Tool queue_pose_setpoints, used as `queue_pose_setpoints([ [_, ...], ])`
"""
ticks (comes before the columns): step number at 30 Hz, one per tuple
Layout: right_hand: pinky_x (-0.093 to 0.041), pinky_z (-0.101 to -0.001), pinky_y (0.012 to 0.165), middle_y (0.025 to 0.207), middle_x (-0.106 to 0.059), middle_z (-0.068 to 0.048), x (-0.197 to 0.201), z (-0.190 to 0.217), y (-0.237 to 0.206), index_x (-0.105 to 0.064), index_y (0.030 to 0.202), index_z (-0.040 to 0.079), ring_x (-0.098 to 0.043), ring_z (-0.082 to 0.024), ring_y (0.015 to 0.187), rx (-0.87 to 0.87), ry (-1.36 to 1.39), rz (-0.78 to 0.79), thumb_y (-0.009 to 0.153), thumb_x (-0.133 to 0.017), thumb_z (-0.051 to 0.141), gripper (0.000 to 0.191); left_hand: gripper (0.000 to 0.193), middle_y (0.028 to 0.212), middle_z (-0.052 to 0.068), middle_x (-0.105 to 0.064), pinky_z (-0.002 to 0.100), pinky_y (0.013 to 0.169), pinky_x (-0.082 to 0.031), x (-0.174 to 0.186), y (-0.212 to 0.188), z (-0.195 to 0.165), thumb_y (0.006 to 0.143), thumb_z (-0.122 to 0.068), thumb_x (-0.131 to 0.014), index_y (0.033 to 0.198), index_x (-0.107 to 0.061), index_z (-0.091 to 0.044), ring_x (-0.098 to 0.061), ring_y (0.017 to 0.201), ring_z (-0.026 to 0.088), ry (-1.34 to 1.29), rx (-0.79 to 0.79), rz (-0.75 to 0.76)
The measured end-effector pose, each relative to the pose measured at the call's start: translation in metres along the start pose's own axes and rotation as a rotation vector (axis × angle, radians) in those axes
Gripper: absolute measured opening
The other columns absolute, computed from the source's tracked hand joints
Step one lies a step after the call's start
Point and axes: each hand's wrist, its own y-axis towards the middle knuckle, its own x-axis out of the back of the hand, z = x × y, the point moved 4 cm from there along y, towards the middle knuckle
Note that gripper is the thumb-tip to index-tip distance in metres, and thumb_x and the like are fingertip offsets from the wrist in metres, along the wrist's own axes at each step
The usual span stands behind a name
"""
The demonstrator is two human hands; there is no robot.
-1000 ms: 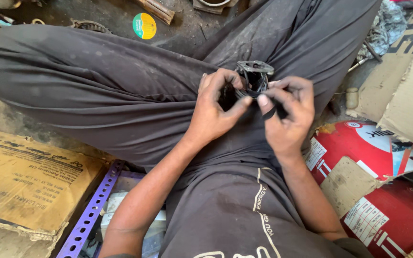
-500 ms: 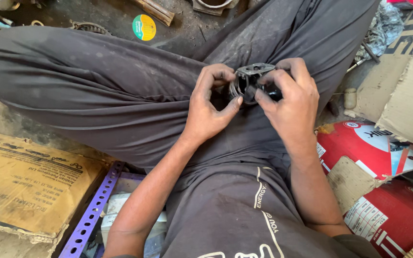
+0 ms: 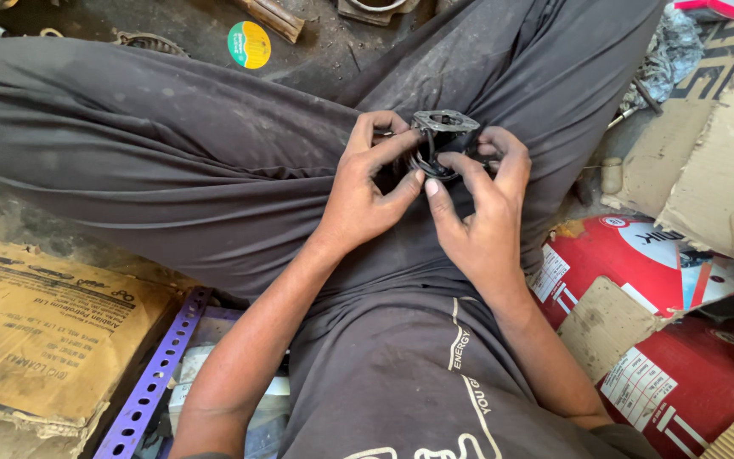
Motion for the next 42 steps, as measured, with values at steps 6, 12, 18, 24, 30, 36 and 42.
queue_pose_setpoints([
  [6,-0.039,-0.0421,0.116,0.146,-0.045,-0.019,-0.009,-0.007,0.001,-0.072,0.116,0.004,-0.046,-0.033,0.133,-0.115,0.131,0.002,0.096,-0.075,0.006,0.021,0.045,0.128,0.019,-0.048,0.037,0.109,-0.046,0.004,0.007,-0.014,0.085,-0.008,-0.075,0.129,-0.068,0.0,-0.055,0.122,0.03,0.121,-0.054,0.114],
  [12,-0.038,-0.0433,0.121,0.15,-0.039,-0.02,-0.007,-0.006,-0.005,-0.071,0.12,0.005,-0.043,-0.034,0.139,-0.061,0.119,-0.045,0.099,-0.073,0.005,0.021,0.023,0.116,0.014,-0.051,0.035,0.095,-0.051,0.011,0.032,-0.012,0.084,-0.011,-0.08,0.104,-0.075,-0.002,-0.059,0.11,0.027,0.109,0.022,0.235],
  [18,-0.041,-0.0424,0.121,0.149,-0.037,-0.019,-0.002,-0.008,-0.009,-0.064,0.13,0.008,-0.044,-0.033,0.138,-0.075,0.187,-0.063,0.1,-0.073,0.011,0.032,0.018,0.108,0.01,-0.062,0.031,0.081,-0.054,0.005,0.029,-0.019,0.083,-0.012,-0.083,0.095,-0.075,-0.002,-0.066,0.094,0.021,0.18,0.045,0.089],
  [24,-0.031,-0.0485,0.117,0.147,-0.043,-0.019,0.007,-0.011,0.001,-0.064,0.134,0.008,-0.043,-0.037,0.138,-0.044,-0.017,0.014,0.097,-0.076,0.02,0.041,0.018,0.113,0.011,-0.073,0.028,0.079,-0.058,-0.008,0.017,-0.014,0.09,-0.013,-0.081,0.096,-0.069,-0.002,-0.073,0.088,0.018,0.063,0.243,-0.093],
  [30,-0.031,-0.0478,0.114,0.146,-0.045,-0.016,0.01,-0.023,0.017,-0.069,0.126,0.01,-0.044,-0.034,0.135,-0.062,0.009,0.059,0.099,-0.073,0.019,0.029,0.037,0.122,0.012,-0.069,0.032,0.1,-0.059,-0.009,0.022,-0.025,0.095,-0.001,-0.072,0.131,-0.06,-0.003,-0.072,0.114,0.019,-0.012,0.07,-0.025],
  [36,-0.032,-0.045,0.117,0.143,-0.044,-0.014,0.005,-0.043,0.021,-0.069,0.116,0.009,-0.044,-0.031,0.136,-0.106,0.156,0.067,0.097,-0.072,0.016,0.02,0.049,0.111,0.011,-0.068,0.03,0.094,-0.061,-0.01,0.031,-0.023,0.087,-0.005,-0.078,0.132,-0.058,-0.005,-0.072,0.103,0.017,0.037,0.159,0.009],
  [42,-0.031,-0.0453,0.118,0.147,-0.04,-0.015,0.003,-0.047,0.017,-0.069,0.112,0.008,-0.043,-0.032,0.138,-0.114,0.183,0.066,0.092,-0.072,0.011,0.02,0.054,0.127,0.011,-0.063,0.029,0.091,-0.058,-0.015,0.03,-0.007,0.085,-0.003,-0.081,0.135,-0.06,0.0,-0.069,0.104,0.017,-0.016,0.135,0.008],
])
